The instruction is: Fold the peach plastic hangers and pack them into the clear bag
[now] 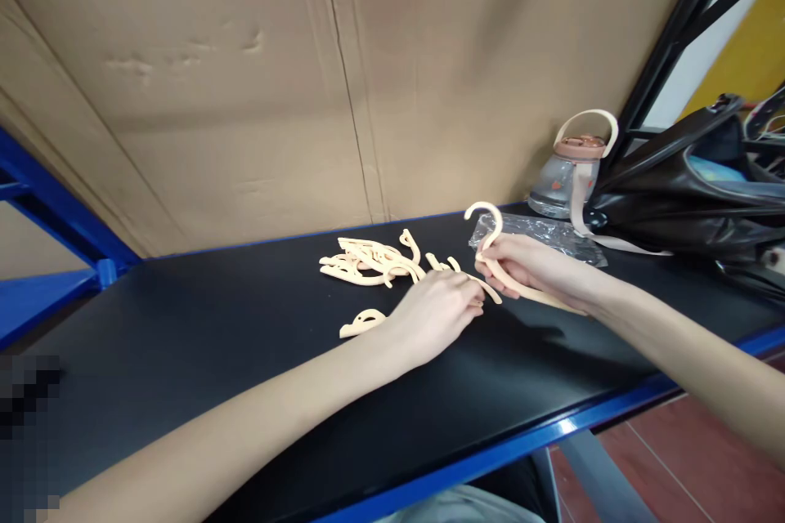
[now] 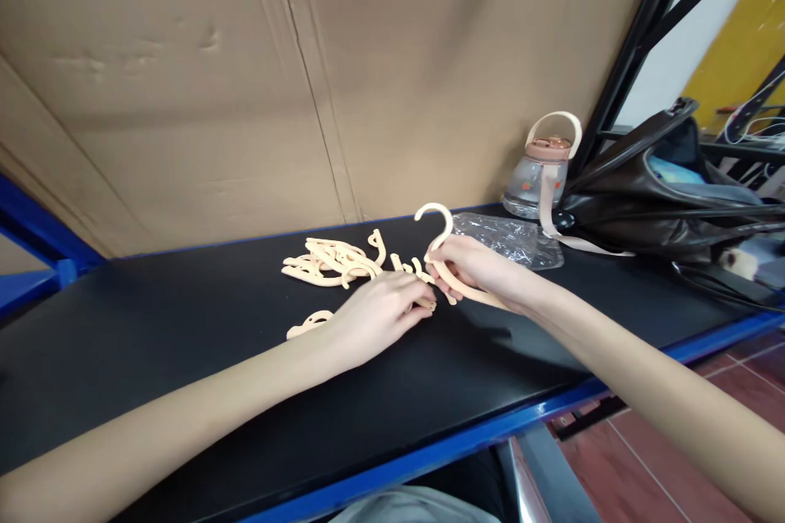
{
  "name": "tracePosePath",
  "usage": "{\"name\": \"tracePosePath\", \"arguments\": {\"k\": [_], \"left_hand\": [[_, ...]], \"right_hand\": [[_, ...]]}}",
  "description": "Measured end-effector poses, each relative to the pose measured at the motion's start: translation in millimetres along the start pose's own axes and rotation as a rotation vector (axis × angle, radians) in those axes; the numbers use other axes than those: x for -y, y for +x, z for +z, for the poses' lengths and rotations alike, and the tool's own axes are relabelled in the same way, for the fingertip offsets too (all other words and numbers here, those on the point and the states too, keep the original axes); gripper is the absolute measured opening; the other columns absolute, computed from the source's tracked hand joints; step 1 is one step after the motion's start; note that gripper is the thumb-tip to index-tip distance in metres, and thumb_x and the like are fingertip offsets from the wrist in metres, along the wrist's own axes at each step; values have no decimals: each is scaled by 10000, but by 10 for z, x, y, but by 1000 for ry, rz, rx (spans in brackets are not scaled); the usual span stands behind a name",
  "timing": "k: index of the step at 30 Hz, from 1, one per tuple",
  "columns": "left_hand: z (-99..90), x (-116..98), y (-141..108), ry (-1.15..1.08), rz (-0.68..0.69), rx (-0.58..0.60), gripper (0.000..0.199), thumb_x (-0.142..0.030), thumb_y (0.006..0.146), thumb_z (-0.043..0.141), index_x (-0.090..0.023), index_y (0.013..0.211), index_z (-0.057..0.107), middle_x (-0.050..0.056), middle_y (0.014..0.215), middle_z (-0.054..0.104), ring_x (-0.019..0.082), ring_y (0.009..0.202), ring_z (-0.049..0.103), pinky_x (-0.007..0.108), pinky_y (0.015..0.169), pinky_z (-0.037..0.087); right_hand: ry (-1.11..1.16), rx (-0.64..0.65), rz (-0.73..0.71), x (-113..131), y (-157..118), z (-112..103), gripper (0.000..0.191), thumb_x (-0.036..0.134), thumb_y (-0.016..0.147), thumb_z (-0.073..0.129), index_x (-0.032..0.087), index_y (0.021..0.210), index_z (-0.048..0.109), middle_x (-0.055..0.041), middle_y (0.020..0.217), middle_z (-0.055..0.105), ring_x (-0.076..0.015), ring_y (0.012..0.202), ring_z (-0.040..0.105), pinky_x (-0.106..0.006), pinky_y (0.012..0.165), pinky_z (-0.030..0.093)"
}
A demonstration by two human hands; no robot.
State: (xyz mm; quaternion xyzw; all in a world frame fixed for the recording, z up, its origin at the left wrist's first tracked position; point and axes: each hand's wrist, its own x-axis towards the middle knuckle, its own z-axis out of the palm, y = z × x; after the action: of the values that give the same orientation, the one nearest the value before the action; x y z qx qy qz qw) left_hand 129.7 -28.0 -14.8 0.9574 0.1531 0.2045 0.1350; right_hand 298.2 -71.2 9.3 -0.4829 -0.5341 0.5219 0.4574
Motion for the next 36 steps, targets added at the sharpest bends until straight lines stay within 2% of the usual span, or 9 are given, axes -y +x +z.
{"name": "tracePosePath", "arguments": {"k": [3,5,8,12,18,25,29,31,36], "left_hand": [[-215,-18,-88,-284,-321,-180,337,-434,931,391,-189,764,551,19,752,628,175,735,608,311,691,468],[-341,-38,-106,-573,-469,-190,335,-469,918,397,-186,820,548,18,753,626,165,721,622,281,632,488],[-433,-35,-81,-899,-530,-112,214,-346,893,488,-163,828,576,29,759,637,158,750,650,263,641,535],[-425,17,-63,-930,-595,-239,238,-307,882,509,-142,737,599,37,718,643,158,733,664,290,683,567],[-409,35,-72,-823,-500,-244,180,-300,783,652,-140,698,650,19,699,634,154,726,654,296,724,575],[-403,62,73,-837,-605,-193,182,-260,795,647,-114,688,671,61,660,681,177,678,683,320,720,571],[-398,101,174,-917,-689,-78,183,-298,754,691,-125,696,685,57,657,679,171,689,668,298,676,547],[-385,115,214,-954,-713,-40,178,-307,721,717,-132,699,691,55,705,675,160,728,646,290,671,537],[-270,160,267,-1084,-485,-2,145,-301,738,698,-158,760,687,25,771,637,119,725,597,268,698,510]], "right_hand": [[-236,72,-86,32,-52,-16,200,342,797,630,143,774,627,-21,700,645,-109,567,576,-227,517,443],[-321,97,-154,50,-77,46,231,372,775,660,144,813,653,-33,720,675,-131,620,615,-241,562,462],[-427,9,-277,66,-82,186,219,382,770,662,166,782,630,-27,711,689,-156,641,643,-264,587,478],[-749,-138,-406,70,-28,279,198,384,783,652,197,749,596,-11,711,681,-164,639,638,-263,575,452],[-907,-178,-391,42,43,280,217,387,811,626,198,716,576,0,680,653,-163,620,606,-259,565,402],[-863,-236,-499,-113,-36,257,177,310,849,582,187,723,560,-32,769,641,-163,669,587,-270,595,419],[-907,-229,-521,-164,-92,132,184,351,849,583,192,757,587,-37,787,635,-174,705,588,-288,635,433],[-854,-226,-477,-169,-98,42,203,382,826,609,190,763,594,-35,763,638,-175,698,596,-295,649,441],[-479,0,-160,-147,-108,-157,307,475,786,620,176,733,577,-22,630,642,-163,588,610,-300,604,476]]}}
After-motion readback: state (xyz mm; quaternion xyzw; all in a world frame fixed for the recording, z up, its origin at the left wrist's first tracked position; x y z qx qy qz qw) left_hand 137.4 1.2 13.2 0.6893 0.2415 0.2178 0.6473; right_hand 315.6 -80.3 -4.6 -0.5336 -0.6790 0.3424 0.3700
